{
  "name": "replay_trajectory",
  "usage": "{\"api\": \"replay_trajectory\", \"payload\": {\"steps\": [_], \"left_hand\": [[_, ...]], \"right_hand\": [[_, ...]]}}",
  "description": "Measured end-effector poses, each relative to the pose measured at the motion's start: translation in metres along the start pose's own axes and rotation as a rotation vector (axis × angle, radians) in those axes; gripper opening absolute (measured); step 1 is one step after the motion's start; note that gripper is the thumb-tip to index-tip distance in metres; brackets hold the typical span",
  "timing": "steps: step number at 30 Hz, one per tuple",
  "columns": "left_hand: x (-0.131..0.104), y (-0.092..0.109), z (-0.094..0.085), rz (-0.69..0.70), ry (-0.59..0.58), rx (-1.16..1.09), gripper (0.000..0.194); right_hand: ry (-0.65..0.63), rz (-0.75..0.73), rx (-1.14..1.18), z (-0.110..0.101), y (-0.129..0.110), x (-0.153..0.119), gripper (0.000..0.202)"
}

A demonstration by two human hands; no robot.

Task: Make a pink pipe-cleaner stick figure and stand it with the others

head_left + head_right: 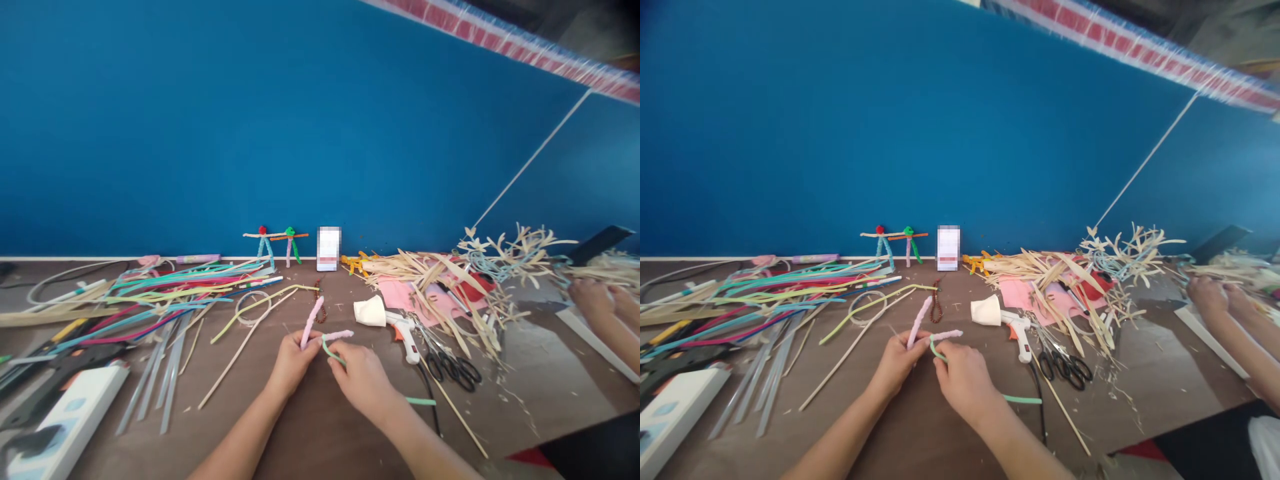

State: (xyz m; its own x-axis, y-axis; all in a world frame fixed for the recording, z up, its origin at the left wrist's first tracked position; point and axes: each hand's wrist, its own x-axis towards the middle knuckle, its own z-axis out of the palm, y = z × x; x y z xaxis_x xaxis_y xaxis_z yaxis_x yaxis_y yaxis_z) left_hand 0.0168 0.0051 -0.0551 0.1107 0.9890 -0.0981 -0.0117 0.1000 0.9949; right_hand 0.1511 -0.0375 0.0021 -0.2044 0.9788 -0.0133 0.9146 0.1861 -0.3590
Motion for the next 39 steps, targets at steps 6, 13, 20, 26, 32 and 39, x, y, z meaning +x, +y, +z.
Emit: {"api": "replay_trajectory", "payload": {"steps": [6,13,20,26,32,39], "left_hand": [[-0.003,0.000,0.001,0.093,-0.081,0.086,0.021],[-0.005,0.003,0.001,0.081,-0.208,0.077,0.019],[-0.004,0.002,-0.002,0.071,-0.216,-0.043,0.022],[-0.005,0.001,0.001,0.016,-0.221,-0.304,0.021],[-0.002,-0.001,0.002,0.025,-0.103,-0.336,0.018],[0.000,-0.006,0.003,0.038,0.011,-0.275,0.019]], "right_hand": [[0.032,-0.101,-0.031,-0.017,-0.003,0.002,0.017],[0.034,-0.076,0.143,-0.028,0.012,0.026,0.012],[-0.196,0.098,0.722,-0.003,0.033,0.046,0.017],[-0.560,0.171,1.158,0.002,0.041,0.042,0.022],[-0.434,0.157,1.112,0.012,0.029,0.030,0.023],[-0.358,0.183,0.950,0.019,0.016,0.024,0.022]]}}
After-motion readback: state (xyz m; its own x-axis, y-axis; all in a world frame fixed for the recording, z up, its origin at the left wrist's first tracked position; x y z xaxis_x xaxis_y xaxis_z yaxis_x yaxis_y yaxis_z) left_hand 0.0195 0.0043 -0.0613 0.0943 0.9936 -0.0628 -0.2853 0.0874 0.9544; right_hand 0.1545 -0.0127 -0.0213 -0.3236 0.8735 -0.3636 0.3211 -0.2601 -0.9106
